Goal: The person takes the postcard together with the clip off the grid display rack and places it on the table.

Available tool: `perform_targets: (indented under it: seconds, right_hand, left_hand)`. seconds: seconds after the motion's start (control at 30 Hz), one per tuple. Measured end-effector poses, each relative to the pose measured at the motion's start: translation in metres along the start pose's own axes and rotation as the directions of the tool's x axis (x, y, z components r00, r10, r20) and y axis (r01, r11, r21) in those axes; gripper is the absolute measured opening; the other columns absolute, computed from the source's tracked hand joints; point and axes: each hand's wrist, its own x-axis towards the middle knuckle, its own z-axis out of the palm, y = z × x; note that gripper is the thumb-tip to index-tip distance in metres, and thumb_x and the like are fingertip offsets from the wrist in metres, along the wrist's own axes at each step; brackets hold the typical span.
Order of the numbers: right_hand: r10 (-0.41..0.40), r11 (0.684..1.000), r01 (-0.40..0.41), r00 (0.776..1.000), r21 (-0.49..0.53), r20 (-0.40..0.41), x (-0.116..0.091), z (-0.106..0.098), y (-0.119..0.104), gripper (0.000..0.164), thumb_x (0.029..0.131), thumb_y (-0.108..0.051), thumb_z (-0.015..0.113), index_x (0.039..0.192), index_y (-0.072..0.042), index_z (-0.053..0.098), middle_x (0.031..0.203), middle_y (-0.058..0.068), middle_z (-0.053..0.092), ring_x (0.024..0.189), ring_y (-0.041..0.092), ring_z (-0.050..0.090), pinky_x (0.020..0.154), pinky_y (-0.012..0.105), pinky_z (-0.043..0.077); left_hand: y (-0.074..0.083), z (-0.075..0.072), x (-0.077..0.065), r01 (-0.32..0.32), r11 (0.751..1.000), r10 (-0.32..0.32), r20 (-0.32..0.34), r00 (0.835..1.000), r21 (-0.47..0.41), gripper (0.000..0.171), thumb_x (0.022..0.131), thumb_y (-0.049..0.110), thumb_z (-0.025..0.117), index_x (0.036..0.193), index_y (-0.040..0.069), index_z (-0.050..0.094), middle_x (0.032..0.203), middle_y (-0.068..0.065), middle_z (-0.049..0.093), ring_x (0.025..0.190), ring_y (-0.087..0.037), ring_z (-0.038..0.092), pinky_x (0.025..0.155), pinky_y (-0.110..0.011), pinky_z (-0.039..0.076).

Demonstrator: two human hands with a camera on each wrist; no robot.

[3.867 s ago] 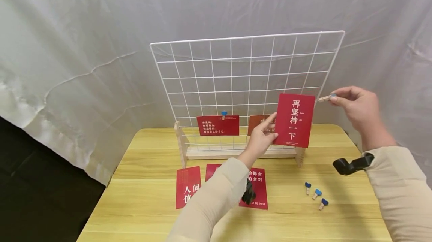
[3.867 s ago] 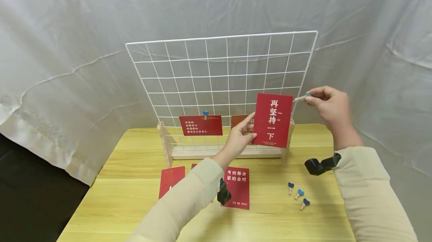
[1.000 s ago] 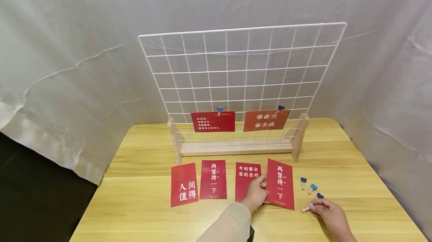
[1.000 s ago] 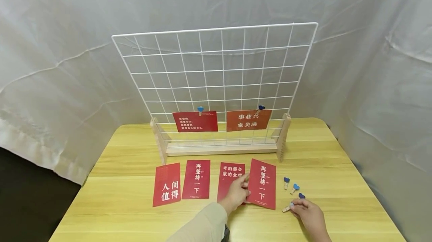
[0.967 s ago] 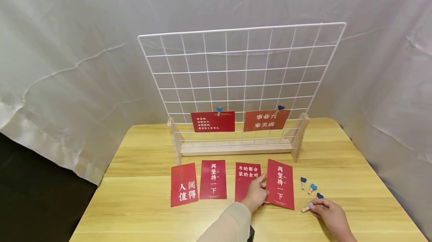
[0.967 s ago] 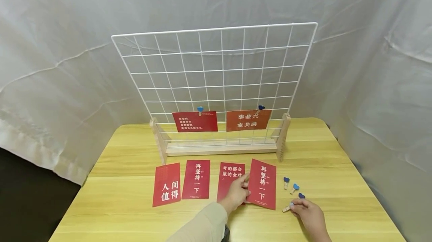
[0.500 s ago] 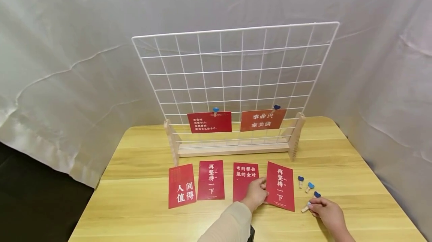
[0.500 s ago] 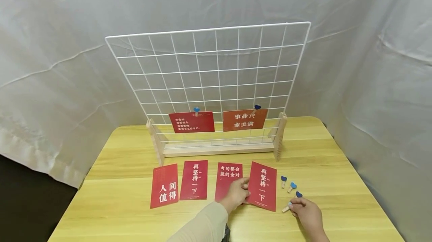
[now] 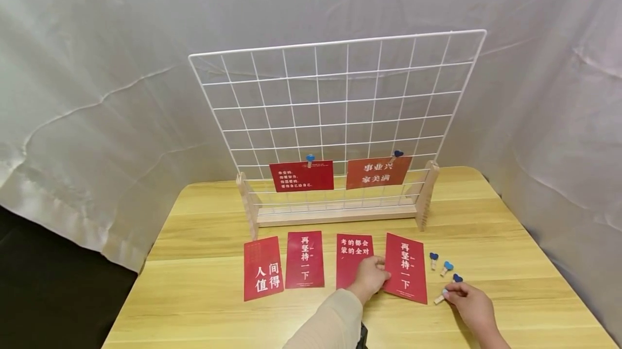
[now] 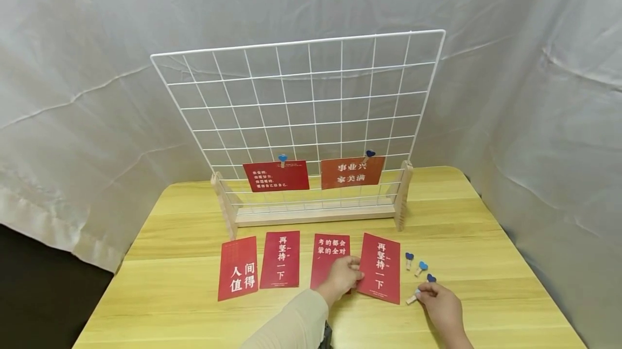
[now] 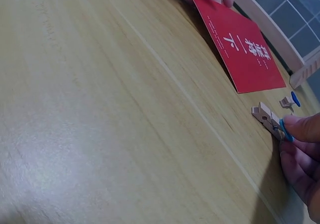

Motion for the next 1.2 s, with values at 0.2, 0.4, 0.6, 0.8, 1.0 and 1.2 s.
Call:
perform_targets:
  seconds: [0.2, 0.4, 0.6, 0.8, 1.0, 1.2]
  right_hand:
    - [-0.014, 0.998, 0.013, 1.000, -0.059, -0.018, -0.003, -0.001, -0.004, 0.027, 0.078, -0.020, 0.063, 0.091, 0.003, 0.062, 0.076, 0.005, 0.063, 0.076, 0.024, 0.055, 0.063, 0.033, 0.043]
    - [0.011, 0.999, -0.013, 0.999, -0.050, -0.038, -0.008, -0.007, -0.006, 0.038, 0.077, -0.027, 0.064, 0.095, 0.006, 0.060, 0.081, 0.008, 0.062, 0.078, 0.025, 0.055, 0.059, 0.029, 0.043]
    - [0.012, 0.999, -0.013, 0.999, -0.033, -0.031, -0.009, -0.013, -0.010, 0.043, 0.080, -0.030, 0.060, 0.100, 0.008, 0.057, 0.082, 0.008, 0.061, 0.072, 0.017, 0.053, 0.057, 0.025, 0.043]
    - [-0.009, 1.000, 0.009, 0.999, -0.013, -0.045, -0.007, -0.014, -0.020, 0.044, 0.082, -0.032, 0.056, 0.103, 0.006, 0.056, 0.083, 0.007, 0.060, 0.072, 0.013, 0.051, 0.054, 0.022, 0.043]
    - [-0.061, 0.998, 0.062, 0.996, 0.013, -0.060, 0.001, -0.008, -0.026, 0.044, 0.082, -0.038, 0.055, 0.103, 0.001, 0.058, 0.089, 0.008, 0.060, 0.076, 0.012, 0.053, 0.054, 0.022, 0.045]
    - [-0.189, 0.982, 0.186, 0.970, -0.036, -0.153, 0.054, 0.028, 0.021, 0.043, 0.077, -0.052, 0.052, 0.098, -0.016, 0.060, 0.091, 0.000, 0.061, 0.079, 0.011, 0.052, 0.059, 0.022, 0.044]
  left_hand:
    - [0.008, -0.004, -0.003, 0.010, 1.000, -0.011, 0.021, 1.000, 0.022, 0.037, 0.072, -0.003, 0.063, 0.108, -0.002, 0.056, 0.088, -0.007, 0.060, 0.071, -0.018, 0.057, 0.060, -0.030, 0.050]
    - [0.009, -0.011, -0.002, -0.014, 0.999, 0.012, 0.056, 0.998, 0.047, 0.038, 0.072, -0.002, 0.063, 0.109, -0.003, 0.054, 0.091, -0.011, 0.059, 0.069, -0.020, 0.056, 0.059, -0.032, 0.049]
    - [0.017, -0.022, -0.004, -0.008, 1.000, 0.006, 0.091, 0.996, 0.021, 0.039, 0.073, 0.001, 0.064, 0.110, -0.001, 0.054, 0.086, -0.007, 0.060, 0.071, -0.018, 0.056, 0.061, -0.030, 0.049]
    - [0.029, -0.027, -0.007, -0.018, 0.999, 0.021, 0.079, 0.997, -0.038, 0.034, 0.075, 0.001, 0.061, 0.109, 0.000, 0.055, 0.085, -0.005, 0.060, 0.076, -0.019, 0.057, 0.064, -0.033, 0.050]
    - [0.039, -0.031, -0.009, -0.016, 0.996, 0.022, 0.070, 0.997, -0.089, 0.032, 0.077, 0.003, 0.061, 0.108, 0.001, 0.056, 0.086, -0.004, 0.059, 0.079, -0.020, 0.057, 0.070, -0.036, 0.049]
    - [0.044, -0.047, -0.011, -0.053, 0.984, 0.071, 0.103, 0.992, -0.171, 0.029, 0.079, 0.002, 0.057, 0.107, -0.002, 0.054, 0.090, -0.011, 0.058, 0.082, -0.021, 0.058, 0.073, -0.039, 0.048]
